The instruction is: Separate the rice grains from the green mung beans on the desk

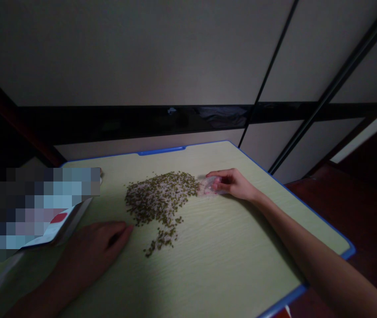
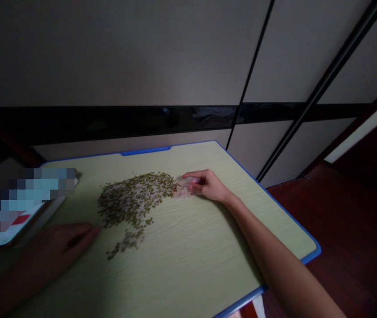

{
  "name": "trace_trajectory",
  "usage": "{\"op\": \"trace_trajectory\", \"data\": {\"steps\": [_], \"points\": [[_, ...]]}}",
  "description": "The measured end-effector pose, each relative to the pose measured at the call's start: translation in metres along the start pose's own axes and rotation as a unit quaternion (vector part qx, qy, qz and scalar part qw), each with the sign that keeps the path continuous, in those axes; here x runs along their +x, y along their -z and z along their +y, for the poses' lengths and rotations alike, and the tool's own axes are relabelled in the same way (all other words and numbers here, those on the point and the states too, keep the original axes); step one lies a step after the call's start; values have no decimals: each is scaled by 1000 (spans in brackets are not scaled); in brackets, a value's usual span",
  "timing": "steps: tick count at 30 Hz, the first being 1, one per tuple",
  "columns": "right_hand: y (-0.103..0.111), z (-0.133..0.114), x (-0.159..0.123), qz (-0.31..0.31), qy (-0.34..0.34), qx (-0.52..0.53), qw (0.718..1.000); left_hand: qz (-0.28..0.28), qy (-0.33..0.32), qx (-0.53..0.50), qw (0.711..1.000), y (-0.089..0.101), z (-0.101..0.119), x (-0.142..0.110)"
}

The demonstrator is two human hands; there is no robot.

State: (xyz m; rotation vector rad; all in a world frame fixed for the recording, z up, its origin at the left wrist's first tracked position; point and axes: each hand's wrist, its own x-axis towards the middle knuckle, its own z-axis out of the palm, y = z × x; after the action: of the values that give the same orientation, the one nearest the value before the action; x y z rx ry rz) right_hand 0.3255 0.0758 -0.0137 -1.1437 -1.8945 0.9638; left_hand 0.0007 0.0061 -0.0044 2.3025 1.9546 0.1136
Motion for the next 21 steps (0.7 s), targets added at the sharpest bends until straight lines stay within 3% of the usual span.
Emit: {"op": "trace_trajectory", "data": {"steps": [5, 21], "points": [[-2, 1, 0, -2, 3, -6, 1000, -46, -11, 29, 998, 0, 0, 0], [-3, -8, -2, -33, -7, 15, 999, -41, -8, 37, 998, 1, 0, -1]]}}
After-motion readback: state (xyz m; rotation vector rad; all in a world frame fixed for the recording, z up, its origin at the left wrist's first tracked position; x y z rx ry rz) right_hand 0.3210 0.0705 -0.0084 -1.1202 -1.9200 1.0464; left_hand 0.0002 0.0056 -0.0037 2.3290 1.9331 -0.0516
